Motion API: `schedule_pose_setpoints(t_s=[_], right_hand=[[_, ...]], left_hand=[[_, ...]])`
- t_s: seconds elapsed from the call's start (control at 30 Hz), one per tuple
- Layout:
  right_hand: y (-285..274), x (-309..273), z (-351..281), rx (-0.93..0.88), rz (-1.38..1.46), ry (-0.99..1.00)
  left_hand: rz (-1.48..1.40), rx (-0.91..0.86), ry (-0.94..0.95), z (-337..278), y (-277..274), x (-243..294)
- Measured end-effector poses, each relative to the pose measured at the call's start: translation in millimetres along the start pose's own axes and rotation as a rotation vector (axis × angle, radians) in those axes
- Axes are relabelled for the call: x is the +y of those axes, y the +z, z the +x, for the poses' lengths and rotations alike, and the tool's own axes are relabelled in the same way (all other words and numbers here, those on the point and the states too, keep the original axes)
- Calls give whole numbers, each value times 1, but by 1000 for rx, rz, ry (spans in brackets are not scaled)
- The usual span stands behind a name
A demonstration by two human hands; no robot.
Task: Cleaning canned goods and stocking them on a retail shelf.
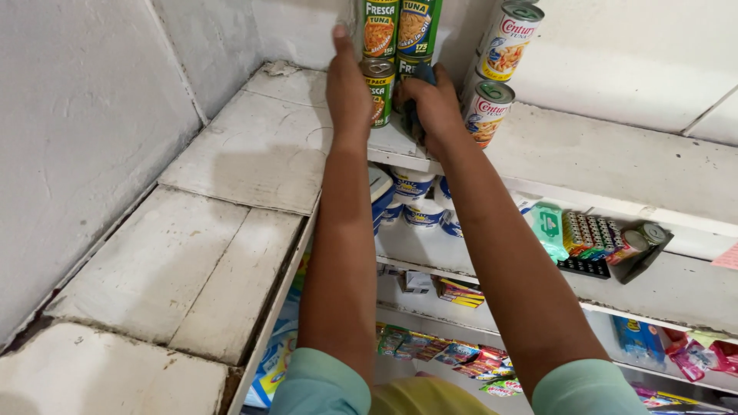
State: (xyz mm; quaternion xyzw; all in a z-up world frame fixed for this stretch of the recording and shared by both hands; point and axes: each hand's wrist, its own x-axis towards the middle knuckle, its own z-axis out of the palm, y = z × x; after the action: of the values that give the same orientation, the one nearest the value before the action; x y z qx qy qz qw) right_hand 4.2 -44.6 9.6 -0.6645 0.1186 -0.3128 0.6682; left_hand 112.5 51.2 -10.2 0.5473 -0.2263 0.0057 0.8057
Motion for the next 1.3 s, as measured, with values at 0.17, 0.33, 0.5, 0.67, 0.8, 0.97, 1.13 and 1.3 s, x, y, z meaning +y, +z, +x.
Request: schedule_pose_setpoints(t_s=[0.17, 0.33, 0.5, 0.67, 0.8, 0.97, 1.13, 1.3], right_hand=[[-4, 10, 4, 42, 39, -16], [-6, 16, 7, 16, 121, -56], [3, 7, 0, 72, -64, -84], [7, 6, 2, 41, -67, -122], [6, 10, 2, 13, -117, -152], [10, 7, 0, 39, -123, -130], [4, 15, 4, 31, -168, -200], [4, 14, 3, 36, -146, -153]], left_hand=[[394, 129, 2, 103, 17, -38], [246, -189, -61, 136, 11, -45], [-338, -638, -214, 93, 6, -1], [-427, -720, -215, 69, 10, 12], [-432, -717, -241, 64, 11, 17], [-432, -699, -262, 64, 12, 17], [-425, -677, -270, 63, 14, 11], [-401, -676, -266, 65, 15, 6]])
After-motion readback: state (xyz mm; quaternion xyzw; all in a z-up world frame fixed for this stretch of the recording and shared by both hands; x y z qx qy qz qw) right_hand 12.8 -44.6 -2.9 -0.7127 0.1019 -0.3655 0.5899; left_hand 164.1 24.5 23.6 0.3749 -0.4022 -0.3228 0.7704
